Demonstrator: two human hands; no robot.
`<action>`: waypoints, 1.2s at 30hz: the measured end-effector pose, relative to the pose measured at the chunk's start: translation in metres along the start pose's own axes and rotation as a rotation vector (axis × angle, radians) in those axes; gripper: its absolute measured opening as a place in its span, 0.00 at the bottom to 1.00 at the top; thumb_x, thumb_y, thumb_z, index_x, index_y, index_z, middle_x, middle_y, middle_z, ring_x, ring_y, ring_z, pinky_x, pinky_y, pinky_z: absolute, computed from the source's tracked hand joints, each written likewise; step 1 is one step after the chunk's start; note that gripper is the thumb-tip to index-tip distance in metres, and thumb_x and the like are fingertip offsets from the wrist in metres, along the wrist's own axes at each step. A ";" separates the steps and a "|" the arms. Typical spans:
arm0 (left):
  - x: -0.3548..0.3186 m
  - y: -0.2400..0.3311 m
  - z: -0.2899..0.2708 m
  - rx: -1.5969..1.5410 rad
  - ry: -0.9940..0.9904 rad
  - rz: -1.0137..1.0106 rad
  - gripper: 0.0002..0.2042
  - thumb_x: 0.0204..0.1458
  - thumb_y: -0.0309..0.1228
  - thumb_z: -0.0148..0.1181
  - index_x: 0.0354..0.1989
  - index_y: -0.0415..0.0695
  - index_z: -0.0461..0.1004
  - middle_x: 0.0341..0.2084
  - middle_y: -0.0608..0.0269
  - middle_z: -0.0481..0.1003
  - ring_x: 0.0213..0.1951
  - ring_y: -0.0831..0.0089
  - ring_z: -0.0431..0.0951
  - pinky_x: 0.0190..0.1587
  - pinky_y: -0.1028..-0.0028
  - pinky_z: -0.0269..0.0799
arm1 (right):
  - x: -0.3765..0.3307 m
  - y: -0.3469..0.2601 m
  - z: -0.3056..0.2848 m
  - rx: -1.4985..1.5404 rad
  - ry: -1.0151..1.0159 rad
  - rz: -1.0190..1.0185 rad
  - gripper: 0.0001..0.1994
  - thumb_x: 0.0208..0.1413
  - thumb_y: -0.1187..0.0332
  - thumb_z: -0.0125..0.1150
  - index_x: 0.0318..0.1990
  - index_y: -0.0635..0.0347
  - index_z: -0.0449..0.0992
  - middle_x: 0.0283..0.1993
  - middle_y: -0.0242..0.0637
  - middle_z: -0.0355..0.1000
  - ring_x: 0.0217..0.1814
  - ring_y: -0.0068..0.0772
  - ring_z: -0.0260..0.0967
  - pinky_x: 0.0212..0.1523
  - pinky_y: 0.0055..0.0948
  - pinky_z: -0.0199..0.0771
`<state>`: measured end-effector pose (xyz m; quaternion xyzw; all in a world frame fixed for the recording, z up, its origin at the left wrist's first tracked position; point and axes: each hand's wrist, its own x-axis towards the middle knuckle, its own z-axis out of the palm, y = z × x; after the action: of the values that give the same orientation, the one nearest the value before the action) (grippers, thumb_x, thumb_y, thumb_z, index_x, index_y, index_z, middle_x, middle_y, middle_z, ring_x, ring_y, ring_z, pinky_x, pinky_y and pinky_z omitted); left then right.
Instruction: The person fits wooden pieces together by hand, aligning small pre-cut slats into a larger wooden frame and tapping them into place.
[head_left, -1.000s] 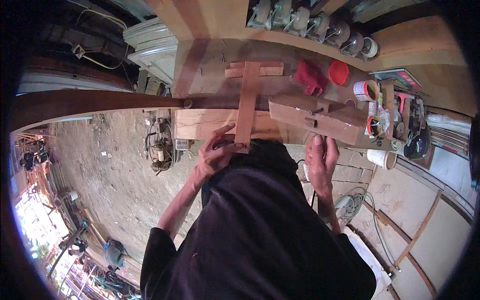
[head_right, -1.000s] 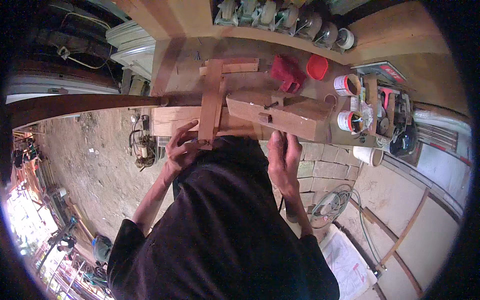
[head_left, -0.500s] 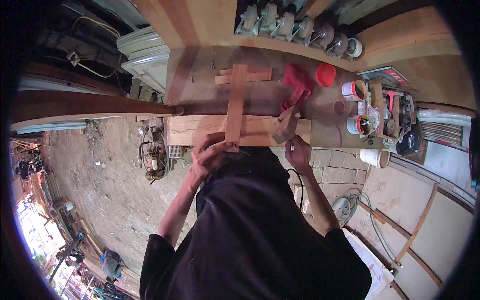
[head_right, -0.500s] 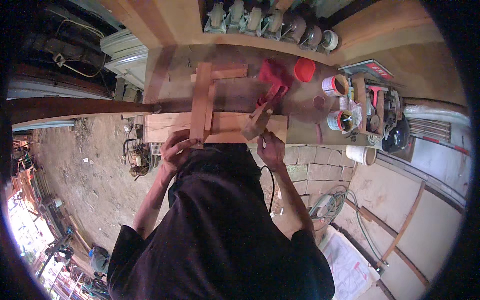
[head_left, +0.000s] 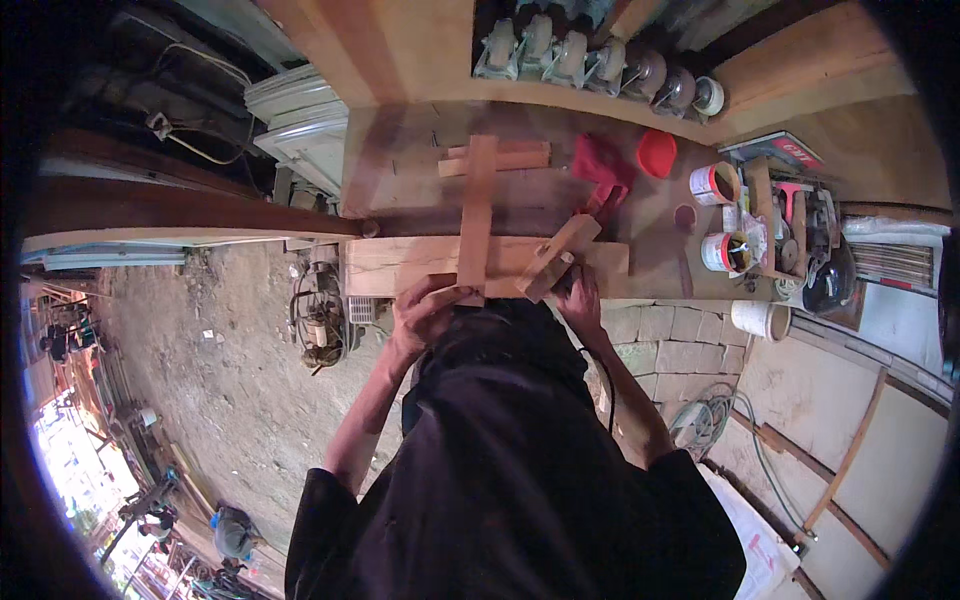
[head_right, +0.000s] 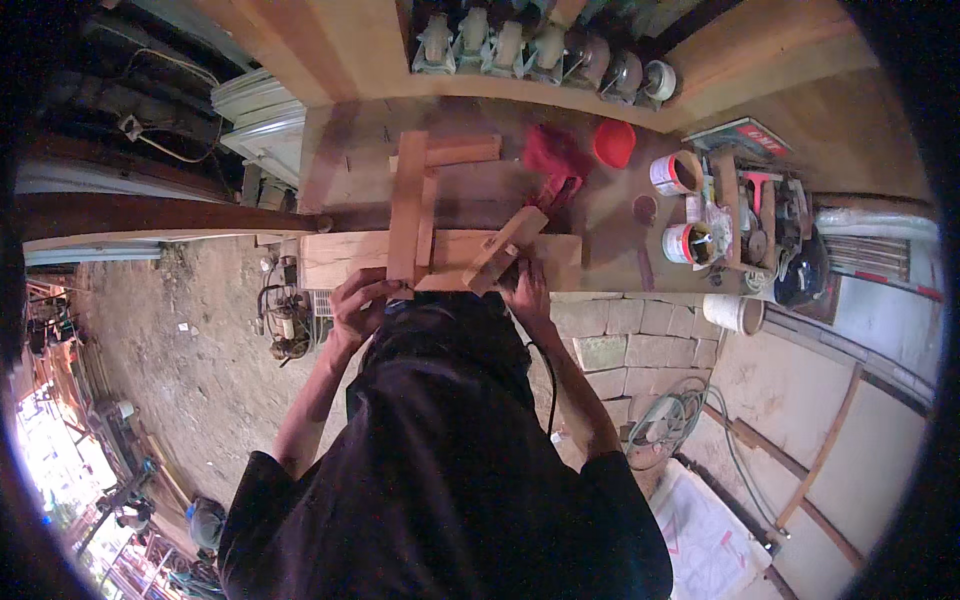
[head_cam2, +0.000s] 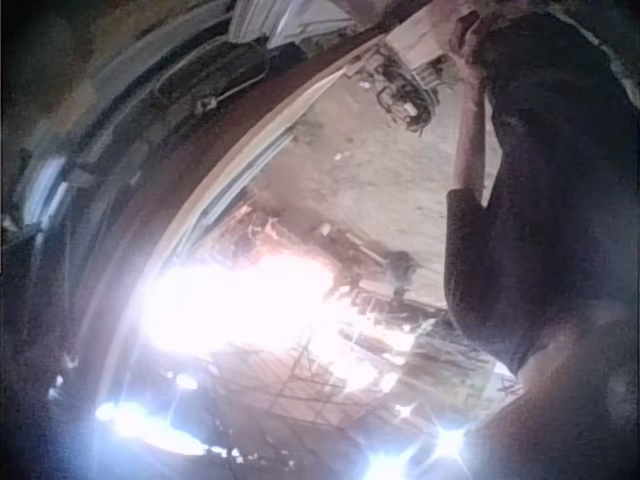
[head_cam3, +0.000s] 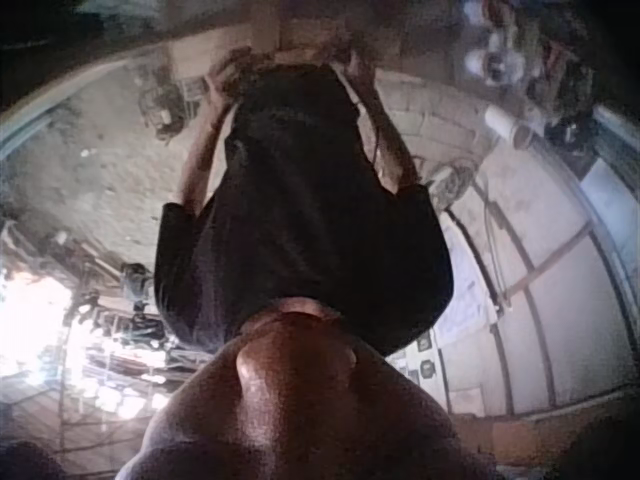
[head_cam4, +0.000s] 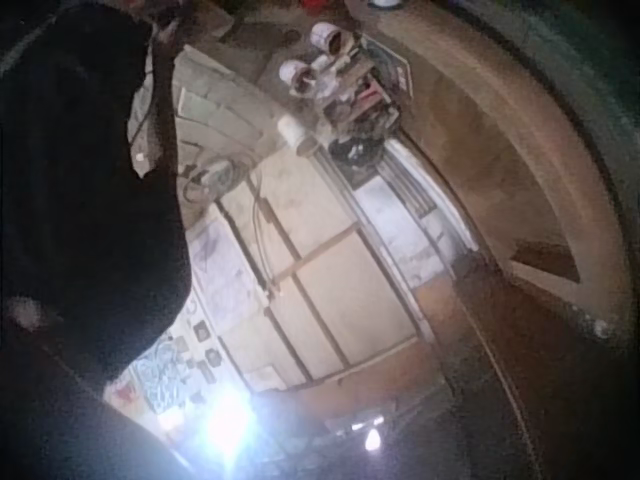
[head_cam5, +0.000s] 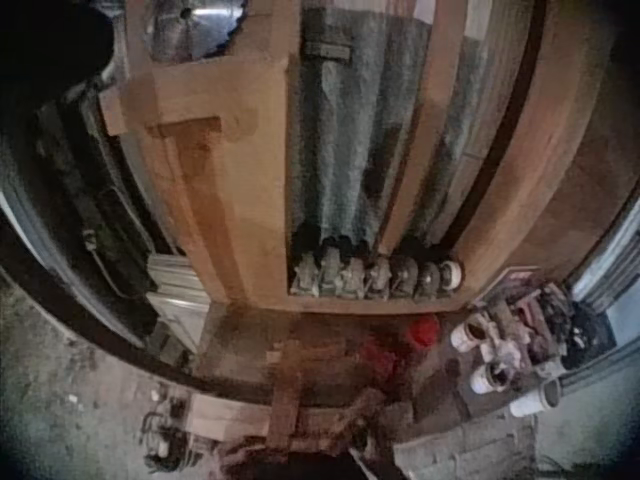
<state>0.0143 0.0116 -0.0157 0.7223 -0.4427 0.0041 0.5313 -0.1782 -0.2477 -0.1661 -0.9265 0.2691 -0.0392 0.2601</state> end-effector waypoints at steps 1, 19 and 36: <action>0.001 0.002 0.000 0.017 -0.003 -0.007 0.19 0.39 0.10 0.60 0.40 0.44 0.80 0.36 0.55 0.81 0.37 0.59 0.84 0.35 0.67 0.81 | 0.002 -0.006 -0.006 0.029 0.046 -0.074 0.27 0.54 0.67 0.62 0.61 0.64 0.65 0.59 0.60 0.63 0.59 0.67 0.64 0.59 0.54 0.67; -0.005 0.006 0.000 0.007 -0.032 -0.135 0.24 0.46 0.14 0.61 0.53 0.46 0.78 0.34 0.58 0.80 0.32 0.62 0.81 0.34 0.67 0.77 | 0.015 -0.202 -0.165 0.242 0.144 -0.623 0.17 0.47 0.67 0.71 0.46 0.56 0.79 0.46 0.37 0.72 0.51 0.41 0.70 0.56 0.43 0.68; 0.001 -0.005 0.002 0.036 0.008 0.037 0.22 0.44 0.16 0.66 0.52 0.42 0.77 0.33 0.58 0.80 0.29 0.63 0.80 0.31 0.68 0.77 | 0.033 -0.231 -0.137 0.247 0.051 -0.649 0.10 0.47 0.68 0.72 0.38 0.57 0.82 0.46 0.34 0.74 0.57 0.40 0.69 0.57 0.41 0.67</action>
<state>0.0172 0.0097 -0.0203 0.7234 -0.4536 0.0244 0.5199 -0.0685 -0.1617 0.0658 -0.9240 -0.0397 -0.1752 0.3375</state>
